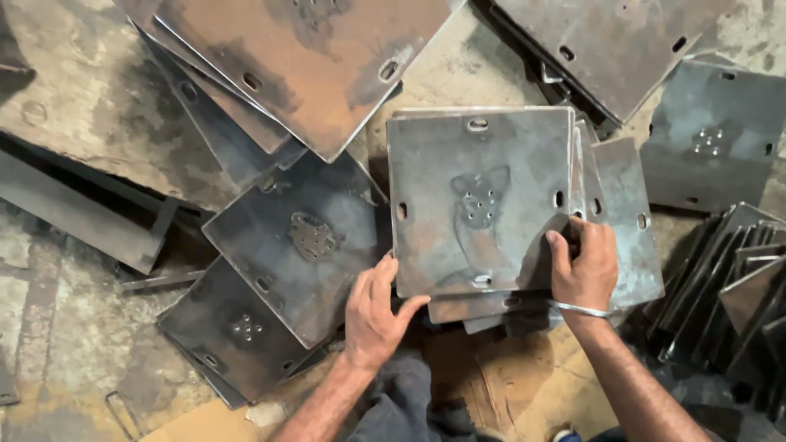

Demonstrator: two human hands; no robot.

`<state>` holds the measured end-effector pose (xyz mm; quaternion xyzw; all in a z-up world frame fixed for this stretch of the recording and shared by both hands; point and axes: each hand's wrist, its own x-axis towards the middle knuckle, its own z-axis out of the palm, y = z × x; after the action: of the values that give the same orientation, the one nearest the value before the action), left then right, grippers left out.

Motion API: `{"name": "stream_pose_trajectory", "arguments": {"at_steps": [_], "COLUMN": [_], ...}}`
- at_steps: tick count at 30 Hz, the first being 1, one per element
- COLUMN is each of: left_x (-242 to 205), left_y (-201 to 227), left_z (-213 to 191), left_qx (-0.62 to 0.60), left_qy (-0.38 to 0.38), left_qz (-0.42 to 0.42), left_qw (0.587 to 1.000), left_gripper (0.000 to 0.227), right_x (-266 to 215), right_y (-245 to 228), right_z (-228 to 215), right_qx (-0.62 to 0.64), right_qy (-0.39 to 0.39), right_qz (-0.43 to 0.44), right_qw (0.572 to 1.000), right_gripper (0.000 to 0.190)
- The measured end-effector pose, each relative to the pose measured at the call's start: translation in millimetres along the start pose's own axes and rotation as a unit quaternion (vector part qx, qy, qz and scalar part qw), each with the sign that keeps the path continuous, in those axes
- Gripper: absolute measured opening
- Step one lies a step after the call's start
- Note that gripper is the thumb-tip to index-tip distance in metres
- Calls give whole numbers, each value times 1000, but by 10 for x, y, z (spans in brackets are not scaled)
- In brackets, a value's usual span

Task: The person repeatedly picks up square metal plates from a pile, aligns them, and stacks them into a neat pile. The person handles the plates by hand, turning them over and adjusting their alignment before placing them down.

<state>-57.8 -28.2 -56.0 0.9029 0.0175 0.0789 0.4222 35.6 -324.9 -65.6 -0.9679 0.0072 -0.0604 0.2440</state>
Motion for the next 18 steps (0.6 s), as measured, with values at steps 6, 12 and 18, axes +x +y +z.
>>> {"name": "stream_pose_trajectory", "arguments": {"at_steps": [6, 12, 18], "left_x": [104, 44, 132], "left_y": [-74, -187, -195], "left_z": [-148, -150, -141], "left_qx": [-11, 67, 94], "left_qy": [-41, -94, -97], "left_qz": [-27, 59, 80], "left_qw": [999, 992, 988], "left_gripper": [65, 54, 50], "right_x": [-125, -143, -61], "right_y": [26, 41, 190], "right_z": [-345, -531, -488], "right_qx": [-7, -14, -25], "right_qy": [-86, -208, -222], "right_qz": [13, -10, -29], "right_qw": [996, 978, 974], "right_gripper": [50, 85, 75]}}
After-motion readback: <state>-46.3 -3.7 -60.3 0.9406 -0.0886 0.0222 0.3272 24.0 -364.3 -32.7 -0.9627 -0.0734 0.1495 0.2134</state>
